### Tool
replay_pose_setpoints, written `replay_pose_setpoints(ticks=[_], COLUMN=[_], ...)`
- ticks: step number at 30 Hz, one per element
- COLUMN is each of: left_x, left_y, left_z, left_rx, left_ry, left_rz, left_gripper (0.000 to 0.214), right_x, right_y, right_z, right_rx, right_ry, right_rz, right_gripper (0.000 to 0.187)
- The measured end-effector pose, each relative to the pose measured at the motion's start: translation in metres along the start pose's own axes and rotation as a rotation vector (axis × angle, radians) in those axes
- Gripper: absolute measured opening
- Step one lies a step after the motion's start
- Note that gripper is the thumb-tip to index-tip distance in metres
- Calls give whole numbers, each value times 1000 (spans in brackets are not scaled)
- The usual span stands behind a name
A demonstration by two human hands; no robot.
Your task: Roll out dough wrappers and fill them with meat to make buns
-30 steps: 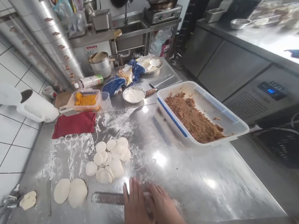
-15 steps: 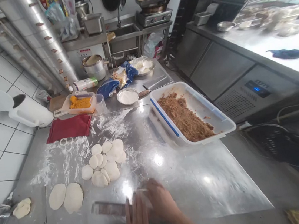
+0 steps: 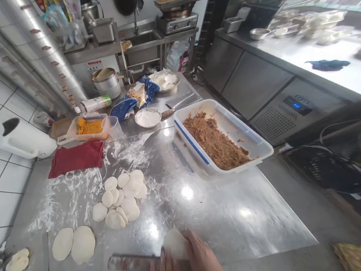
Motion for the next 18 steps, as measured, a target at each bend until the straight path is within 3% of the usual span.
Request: replay_pose_setpoints(ticks=[4,6,8,10,15,18], left_x=[-13,-7,5,11,-4,-12], left_y=[1,-2,-8,-10,-5,0], left_z=[33,24,6,0,38,14], left_rx=[-135,-100,23,41,-154,21], left_ry=[-39,-7,47,35,-79,-76], left_rz=[-74,-30,53,65,-108,18], left_gripper=[107,106,96,94,103,93], right_x=[-5,-5,0,5,-1,-15], right_y=[-4,-8,-11,-12,-10,-12], right_z=[14,14,6,-2,12,16], right_rx=[-30,-33,-21,-22,-90,-145], right_ry=[-43,-26,12,42,51,31], right_rz=[-13,-17,-13,-8,-41,-77], right_gripper=[25,25,33,36,23,13])
Point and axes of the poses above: each hand's wrist, its own z-axis towards the middle knuckle, its own y-axis out of the palm, x = y × z, the point moved 2 cm from there along z, towards the middle knuckle, and after that the axes turned 13 degrees about y, right-handed, at the moved point
